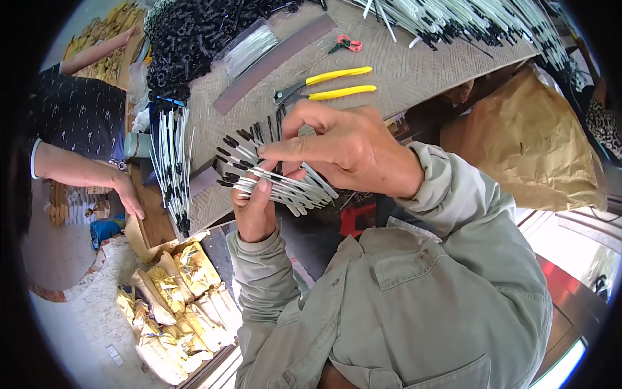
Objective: Assembling and preparing bundles of small mechanical rods at a workstation using pliers.
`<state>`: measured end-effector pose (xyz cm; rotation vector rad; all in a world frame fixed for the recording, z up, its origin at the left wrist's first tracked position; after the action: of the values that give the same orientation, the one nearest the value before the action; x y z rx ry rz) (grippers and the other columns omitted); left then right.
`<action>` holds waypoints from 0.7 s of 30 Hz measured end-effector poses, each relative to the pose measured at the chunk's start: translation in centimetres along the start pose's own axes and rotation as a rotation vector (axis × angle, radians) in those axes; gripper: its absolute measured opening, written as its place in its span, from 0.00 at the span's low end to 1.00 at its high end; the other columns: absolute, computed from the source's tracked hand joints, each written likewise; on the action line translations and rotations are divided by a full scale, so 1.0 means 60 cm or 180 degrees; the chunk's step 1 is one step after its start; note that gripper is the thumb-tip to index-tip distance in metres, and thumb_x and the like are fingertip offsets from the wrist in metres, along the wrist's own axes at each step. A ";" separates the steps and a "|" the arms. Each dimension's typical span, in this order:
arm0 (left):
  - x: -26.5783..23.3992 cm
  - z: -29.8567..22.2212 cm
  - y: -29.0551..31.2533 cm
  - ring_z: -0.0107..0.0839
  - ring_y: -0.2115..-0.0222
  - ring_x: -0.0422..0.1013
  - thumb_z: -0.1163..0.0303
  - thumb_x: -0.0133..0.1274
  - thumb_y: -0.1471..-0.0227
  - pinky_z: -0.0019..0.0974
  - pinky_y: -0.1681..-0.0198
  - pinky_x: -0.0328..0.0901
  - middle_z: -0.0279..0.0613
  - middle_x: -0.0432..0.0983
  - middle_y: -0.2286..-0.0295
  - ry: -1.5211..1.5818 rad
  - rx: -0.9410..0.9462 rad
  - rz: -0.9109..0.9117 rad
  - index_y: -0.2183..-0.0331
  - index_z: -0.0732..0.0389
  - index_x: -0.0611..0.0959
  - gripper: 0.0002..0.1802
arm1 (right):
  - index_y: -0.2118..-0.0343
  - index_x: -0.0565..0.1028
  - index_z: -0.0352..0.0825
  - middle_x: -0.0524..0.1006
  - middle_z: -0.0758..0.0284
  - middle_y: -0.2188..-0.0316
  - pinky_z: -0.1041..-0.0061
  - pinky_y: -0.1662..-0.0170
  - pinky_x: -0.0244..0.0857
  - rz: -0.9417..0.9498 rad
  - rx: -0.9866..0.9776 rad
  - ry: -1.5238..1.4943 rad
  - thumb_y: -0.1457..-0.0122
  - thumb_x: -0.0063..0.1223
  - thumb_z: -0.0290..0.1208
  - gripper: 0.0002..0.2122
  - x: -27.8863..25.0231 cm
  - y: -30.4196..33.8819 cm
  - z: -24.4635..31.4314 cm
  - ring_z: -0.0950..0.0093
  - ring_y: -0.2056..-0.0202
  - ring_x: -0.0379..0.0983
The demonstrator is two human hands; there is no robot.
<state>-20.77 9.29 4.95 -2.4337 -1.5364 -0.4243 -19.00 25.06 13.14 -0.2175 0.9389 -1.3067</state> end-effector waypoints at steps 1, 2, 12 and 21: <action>0.001 0.001 -0.001 0.44 0.63 0.72 0.74 0.47 0.49 0.43 0.56 0.64 0.57 0.73 0.63 0.0011 0.0033 -0.0011 0.58 0.76 0.73 0.18 | 0.60 0.76 0.36 0.68 0.66 0.72 0.82 0.76 0.62 -0.0069 0.0033 -0.0038 0.57 0.50 0.11 0.20 0.003 0.006 -0.007 0.77 0.78 0.71; 0.003 0.001 -0.001 0.44 0.63 0.72 0.74 0.47 0.49 0.43 0.55 0.64 0.57 0.73 0.63 0.0024 0.0065 -0.0022 0.59 0.76 0.73 0.18 | 0.60 0.76 0.35 0.66 0.67 0.73 0.84 0.76 0.61 -0.0137 0.0067 -0.0074 0.57 0.51 0.12 0.19 0.004 0.010 -0.012 0.80 0.80 0.69; -0.011 0.001 0.008 0.34 0.66 0.71 0.74 0.53 0.54 0.35 0.59 0.63 0.51 0.75 0.67 -0.0182 0.0195 -0.0398 0.64 0.74 0.77 0.14 | 0.62 0.78 0.40 0.62 0.71 0.78 0.84 0.82 0.56 -0.0362 -0.0047 0.0193 0.57 0.54 0.15 0.18 -0.002 0.005 0.003 0.83 0.84 0.61; -0.021 0.000 0.009 0.27 0.69 0.70 0.79 0.57 0.58 0.32 0.62 0.63 0.42 0.76 0.70 -0.0027 0.0437 -0.0748 0.67 0.68 0.79 0.11 | 0.62 0.78 0.43 0.62 0.71 0.79 0.83 0.83 0.55 -0.0402 -0.0244 0.0470 0.62 0.54 0.17 0.20 0.008 0.009 0.004 0.80 0.84 0.60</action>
<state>-20.78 8.02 4.48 -2.1645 -1.8001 -0.3378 -18.46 24.74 12.73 -0.2452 1.1165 -1.4186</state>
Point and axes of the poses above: each hand's wrist, its own y-axis away from the middle knuckle, its own x-axis out of the palm, z = x × y, the point moved 7 cm from there along -y, towards the middle knuckle
